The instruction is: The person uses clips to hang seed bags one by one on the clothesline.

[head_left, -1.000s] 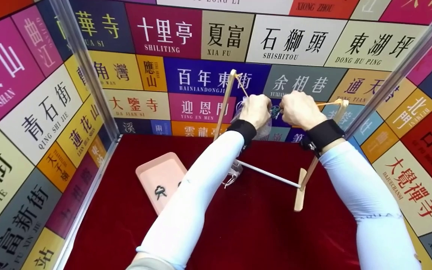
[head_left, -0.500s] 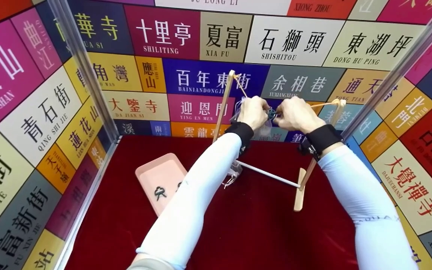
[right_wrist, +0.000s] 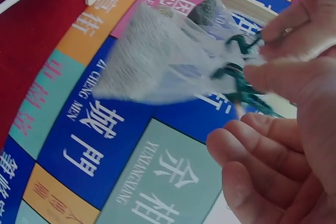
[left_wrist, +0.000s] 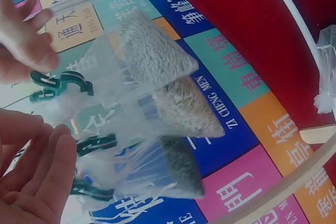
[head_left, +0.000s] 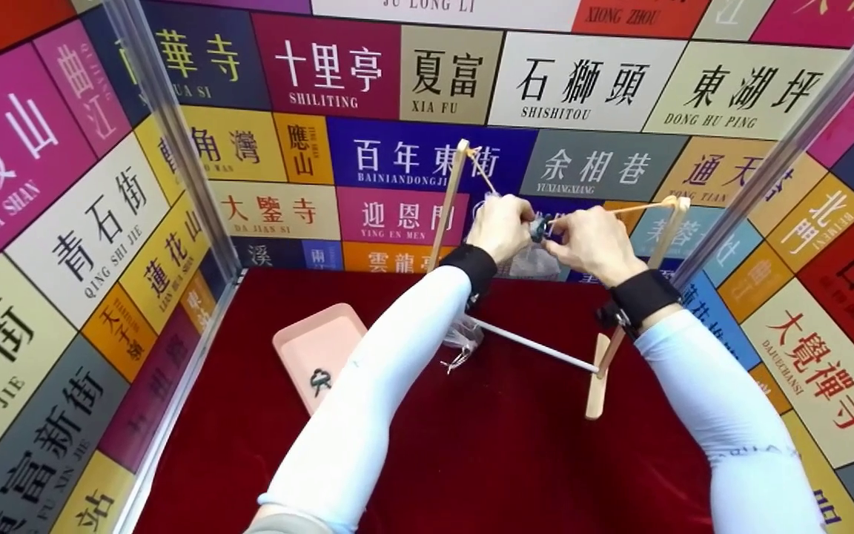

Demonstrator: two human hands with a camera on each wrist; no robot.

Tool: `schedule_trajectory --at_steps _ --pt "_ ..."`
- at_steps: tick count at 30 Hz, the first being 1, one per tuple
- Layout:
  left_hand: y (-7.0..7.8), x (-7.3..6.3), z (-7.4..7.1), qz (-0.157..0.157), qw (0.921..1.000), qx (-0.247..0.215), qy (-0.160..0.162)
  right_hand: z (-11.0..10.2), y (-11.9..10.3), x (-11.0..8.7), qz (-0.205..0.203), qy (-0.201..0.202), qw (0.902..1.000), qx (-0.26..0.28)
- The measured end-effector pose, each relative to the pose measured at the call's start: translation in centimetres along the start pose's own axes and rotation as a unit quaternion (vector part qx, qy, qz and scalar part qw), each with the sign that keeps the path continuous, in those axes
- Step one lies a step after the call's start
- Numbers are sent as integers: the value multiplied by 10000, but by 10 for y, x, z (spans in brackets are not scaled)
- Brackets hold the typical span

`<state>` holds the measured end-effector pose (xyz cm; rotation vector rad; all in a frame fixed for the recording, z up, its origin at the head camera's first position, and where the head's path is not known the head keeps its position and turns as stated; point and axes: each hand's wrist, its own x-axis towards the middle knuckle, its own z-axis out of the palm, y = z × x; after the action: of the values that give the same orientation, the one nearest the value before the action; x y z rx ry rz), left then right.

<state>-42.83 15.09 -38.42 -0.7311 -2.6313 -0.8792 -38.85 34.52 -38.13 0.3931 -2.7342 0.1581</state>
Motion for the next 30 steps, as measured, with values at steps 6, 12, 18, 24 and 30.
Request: schedule_trajectory --at_steps 6,12,18,24,30 --pt "-13 -10 -7 314 9988 -281 239 15 -1 -14 250 15 9996 144" --pt "-39 -19 -19 397 9981 -422 213 25 1 -25 485 -326 9982 141" --pt "-78 -35 -27 98 9994 -74 -322 36 8 -37 680 -632 9954 236" --pt "-137 -65 -19 -372 9935 787 -735 52 16 -52 844 -1078 9899 372" --pt "-218 -107 -20 -1021 9822 1208 -1009 68 20 -73 1059 -1786 9774 392"
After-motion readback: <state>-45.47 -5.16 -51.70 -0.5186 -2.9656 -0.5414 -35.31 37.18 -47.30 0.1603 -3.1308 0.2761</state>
